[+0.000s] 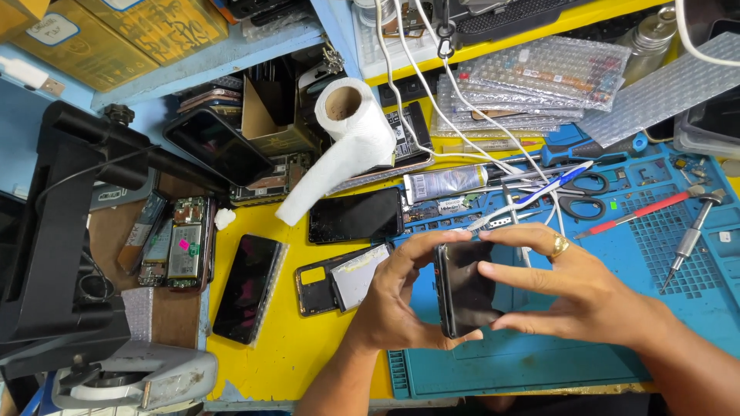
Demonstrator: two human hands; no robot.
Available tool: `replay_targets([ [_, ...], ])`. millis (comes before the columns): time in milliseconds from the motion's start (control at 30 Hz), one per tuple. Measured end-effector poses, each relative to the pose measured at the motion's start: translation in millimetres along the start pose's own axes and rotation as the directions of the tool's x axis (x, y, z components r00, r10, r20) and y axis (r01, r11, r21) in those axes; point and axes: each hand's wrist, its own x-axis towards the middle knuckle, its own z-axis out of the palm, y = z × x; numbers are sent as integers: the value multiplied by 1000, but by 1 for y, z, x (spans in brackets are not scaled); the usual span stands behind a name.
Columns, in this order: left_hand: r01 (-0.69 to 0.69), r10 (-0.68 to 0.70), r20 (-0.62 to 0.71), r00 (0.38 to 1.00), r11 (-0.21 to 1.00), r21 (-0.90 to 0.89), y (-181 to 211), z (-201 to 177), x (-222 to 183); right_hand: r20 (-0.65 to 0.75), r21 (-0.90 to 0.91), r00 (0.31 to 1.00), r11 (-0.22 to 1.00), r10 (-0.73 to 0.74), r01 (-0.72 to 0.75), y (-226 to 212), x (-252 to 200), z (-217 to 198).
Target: The person handles a disassembled smartphone, aligning the screen assembly with the main body and pressing the edges to secure it. They then flip the device to inspect the back and sides before opening it again to adjust internal ribbon cables and components.
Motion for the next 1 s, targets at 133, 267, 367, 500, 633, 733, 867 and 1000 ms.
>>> replay_targets([
  [133, 31, -33, -53, 998, 999, -38, -1, 0, -5, -38, 23, 999, 999, 33, -32, 2, -3, 0],
  [267, 42, -49, -96, 994, 997, -69, 0, -6, -8, -23, 51, 1000, 999, 12, -11, 0, 2, -1],
  [367, -27, 25, -81, 996, 999, -24, 0, -10, -11, -19, 116, 1000, 993, 22, -20, 1, 3, 1],
  [500, -55, 57, -95, 994, 998, 18, 0, -11, -15, -41, 134, 997, 990, 60, -54, 12, -6, 5],
  [633, -4, 8, -100, 995, 999, 44, 4, -12, -17, -55, 213, 998, 977, 30, -17, 14, -8, 6],
  [733, 18, -14, -102, 995, 999, 43, 4, -11, -18, -64, 228, 998, 974, 28, -13, 15, -11, 6],
  [867, 36, -31, -94, 995, 998, 43, 4, -12, -18, -71, 209, 997, 978, 30, -15, 14, -9, 7],
  [1000, -8, 8, -102, 995, 1000, 1, 2, -10, -16, -58, 171, 998, 985, 21, -11, 10, -5, 6],
])
